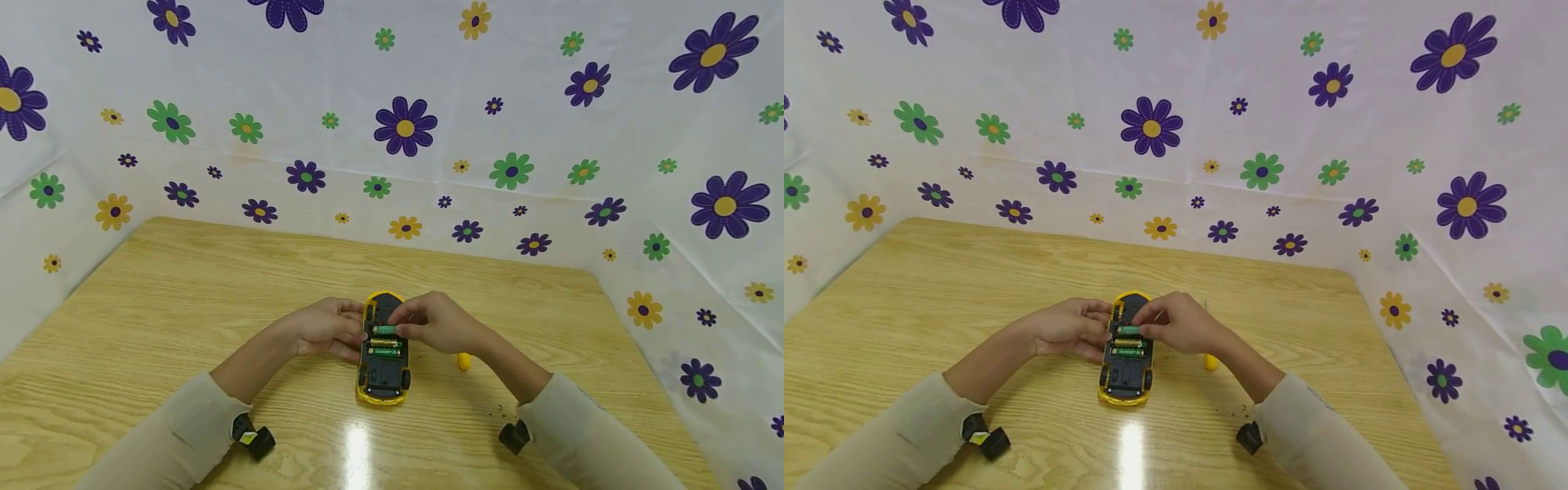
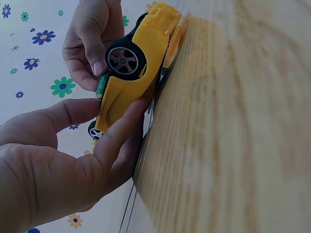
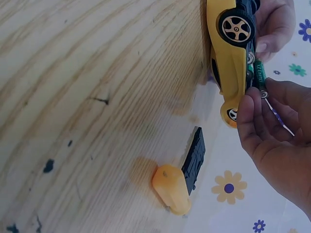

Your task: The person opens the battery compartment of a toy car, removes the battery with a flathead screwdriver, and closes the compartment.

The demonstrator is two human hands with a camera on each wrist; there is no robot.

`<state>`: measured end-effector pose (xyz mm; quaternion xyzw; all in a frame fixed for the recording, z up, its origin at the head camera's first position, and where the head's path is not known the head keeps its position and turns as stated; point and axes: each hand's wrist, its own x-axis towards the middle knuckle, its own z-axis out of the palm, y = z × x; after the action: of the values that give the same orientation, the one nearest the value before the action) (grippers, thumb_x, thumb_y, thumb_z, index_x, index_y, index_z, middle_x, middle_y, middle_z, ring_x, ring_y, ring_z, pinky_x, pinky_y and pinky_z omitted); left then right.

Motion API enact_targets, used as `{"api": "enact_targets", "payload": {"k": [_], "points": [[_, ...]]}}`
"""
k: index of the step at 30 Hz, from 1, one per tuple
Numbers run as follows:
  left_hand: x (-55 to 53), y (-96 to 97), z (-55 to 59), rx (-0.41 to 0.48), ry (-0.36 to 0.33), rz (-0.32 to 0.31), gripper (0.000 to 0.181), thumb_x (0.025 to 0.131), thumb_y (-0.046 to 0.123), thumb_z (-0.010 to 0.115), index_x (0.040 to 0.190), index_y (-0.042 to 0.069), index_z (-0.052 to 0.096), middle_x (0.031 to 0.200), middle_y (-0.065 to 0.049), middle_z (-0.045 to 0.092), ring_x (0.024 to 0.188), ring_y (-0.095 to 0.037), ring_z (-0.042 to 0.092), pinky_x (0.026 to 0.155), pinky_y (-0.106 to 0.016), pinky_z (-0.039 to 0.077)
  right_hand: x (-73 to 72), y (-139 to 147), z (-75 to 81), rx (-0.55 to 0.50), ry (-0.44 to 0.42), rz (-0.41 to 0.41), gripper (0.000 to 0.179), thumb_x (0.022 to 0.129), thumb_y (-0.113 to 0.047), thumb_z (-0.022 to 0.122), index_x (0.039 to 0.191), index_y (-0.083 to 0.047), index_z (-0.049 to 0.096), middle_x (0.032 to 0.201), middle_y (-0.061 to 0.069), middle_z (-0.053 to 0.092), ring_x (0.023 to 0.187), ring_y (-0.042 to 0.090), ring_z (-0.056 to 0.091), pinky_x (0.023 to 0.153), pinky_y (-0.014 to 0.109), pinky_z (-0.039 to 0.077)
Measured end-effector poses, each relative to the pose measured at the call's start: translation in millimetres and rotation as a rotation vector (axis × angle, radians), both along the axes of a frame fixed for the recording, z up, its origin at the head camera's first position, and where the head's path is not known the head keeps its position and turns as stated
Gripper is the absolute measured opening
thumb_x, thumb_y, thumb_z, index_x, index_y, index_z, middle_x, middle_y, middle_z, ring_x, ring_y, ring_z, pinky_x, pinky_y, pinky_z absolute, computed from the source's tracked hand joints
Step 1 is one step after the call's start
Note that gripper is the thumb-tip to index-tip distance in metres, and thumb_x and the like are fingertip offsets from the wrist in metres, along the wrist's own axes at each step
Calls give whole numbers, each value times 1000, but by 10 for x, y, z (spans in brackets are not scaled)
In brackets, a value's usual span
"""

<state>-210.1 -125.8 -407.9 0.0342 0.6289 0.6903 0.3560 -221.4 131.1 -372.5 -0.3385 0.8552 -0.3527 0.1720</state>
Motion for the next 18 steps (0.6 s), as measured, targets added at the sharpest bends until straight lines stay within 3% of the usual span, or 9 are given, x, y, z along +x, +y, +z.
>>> {"api": "enact_targets", "payload": {"k": [7,13,18], "points": [[-8,-3,4,-3,-1,2,70,97,-8,58,157,-3,22,138,-28,52,107,-35,68,93,-51,60,-12,132,-14,-54,-47,-51,13,99,-9,68,111,-11,75,105,1,73,93,17,70,81,30,60],[-15,-6,5,-2,3,-4,71,99,-7,56,159,-4,18,150,-32,40,110,-36,66,94,-51,59,-38,317,-22,-76,-77,-97,14,99,-8,68,112,-8,74,106,8,73,96,27,70,81,28,60],[-13,-6,9,-2,4,-5,70,101,-5,53,160,-4,16,156,-32,33,110,-36,65,95,-52,59,-45,494,-37,-66,-77,-133,14,100,-7,67,112,-6,73,106,7,73,95,27,70,82,28,60]]}}
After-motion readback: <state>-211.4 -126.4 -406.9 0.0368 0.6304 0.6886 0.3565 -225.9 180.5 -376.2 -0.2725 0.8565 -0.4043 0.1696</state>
